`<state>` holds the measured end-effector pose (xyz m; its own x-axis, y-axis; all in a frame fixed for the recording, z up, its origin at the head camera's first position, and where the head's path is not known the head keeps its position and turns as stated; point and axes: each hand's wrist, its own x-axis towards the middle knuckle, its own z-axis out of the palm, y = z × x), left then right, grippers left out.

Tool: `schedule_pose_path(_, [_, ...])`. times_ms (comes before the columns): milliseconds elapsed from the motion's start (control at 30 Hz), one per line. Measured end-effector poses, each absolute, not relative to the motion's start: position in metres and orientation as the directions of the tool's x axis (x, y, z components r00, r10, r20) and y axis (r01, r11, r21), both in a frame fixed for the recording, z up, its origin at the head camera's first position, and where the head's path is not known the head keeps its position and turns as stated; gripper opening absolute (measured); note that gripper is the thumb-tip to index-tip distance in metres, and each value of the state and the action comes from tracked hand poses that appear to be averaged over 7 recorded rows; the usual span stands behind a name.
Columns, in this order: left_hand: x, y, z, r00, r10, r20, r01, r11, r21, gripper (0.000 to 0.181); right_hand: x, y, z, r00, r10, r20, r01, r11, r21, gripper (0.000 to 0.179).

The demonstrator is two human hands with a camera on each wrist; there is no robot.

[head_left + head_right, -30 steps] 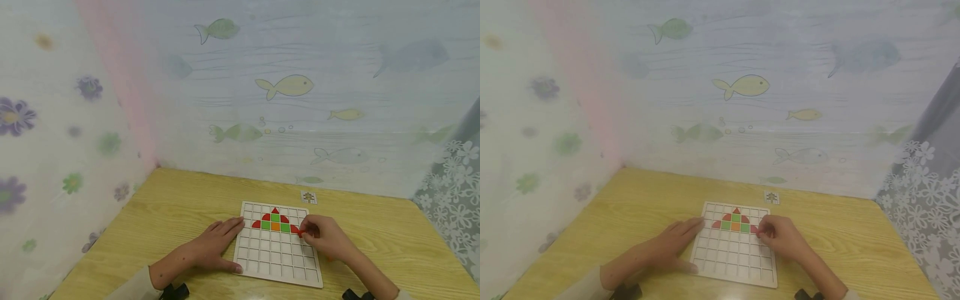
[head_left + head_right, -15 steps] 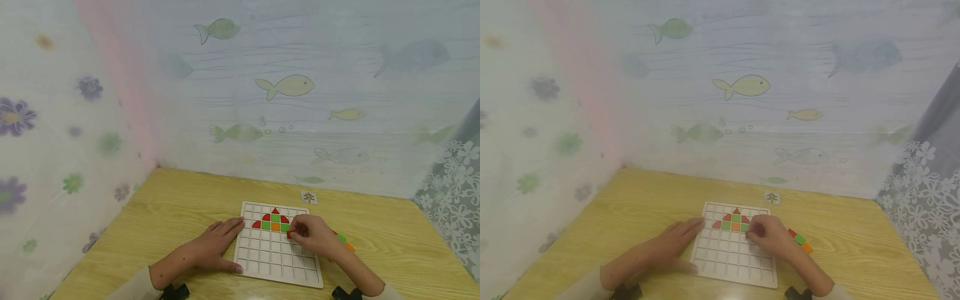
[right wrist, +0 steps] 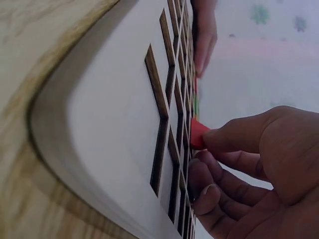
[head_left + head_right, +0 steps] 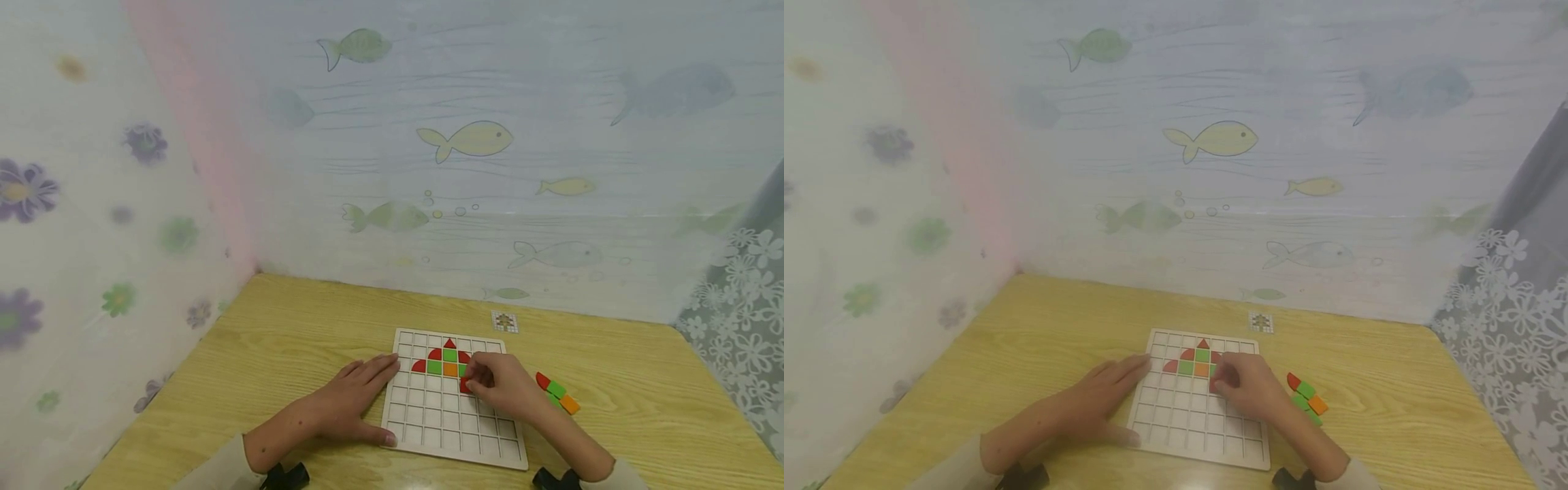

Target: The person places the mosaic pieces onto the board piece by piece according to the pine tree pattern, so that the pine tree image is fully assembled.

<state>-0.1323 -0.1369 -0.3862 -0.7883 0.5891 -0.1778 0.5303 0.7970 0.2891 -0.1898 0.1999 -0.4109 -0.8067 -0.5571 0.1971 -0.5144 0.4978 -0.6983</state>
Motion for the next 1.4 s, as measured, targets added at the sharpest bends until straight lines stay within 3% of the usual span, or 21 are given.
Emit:
schedule_pose_path(467, [-0.1319, -0.1373, -0.385, -0.786, 0.594, -0.174, 0.536, 0.794, 0.287, 0.118, -0.185, 0.1929, -0.4125, -0.847, -0.5, 0.182, -0.486, 0.588, -0.647, 0.014])
schedule_pose_path(1067, [-0.1331, -0.1365, -0.3858, -0.792, 0.584, -0.178, 0.528, 0.802, 0.279, 0.119, -0.1804, 0.1929, -0.4085, -0.849, -0.496, 0.184, -0.482, 0.581, -0.656, 0.011])
schedule_pose_path(1400, [-0.1336, -0.1369, -0.3863, -0.786, 0.591, -0.178, 0.537, 0.797, 0.277, 0.118, -0.1803, 0.2012, -0.4083, -0.834, -0.488, 0.257, -0.525, 0.56, -0.64, 0.011])
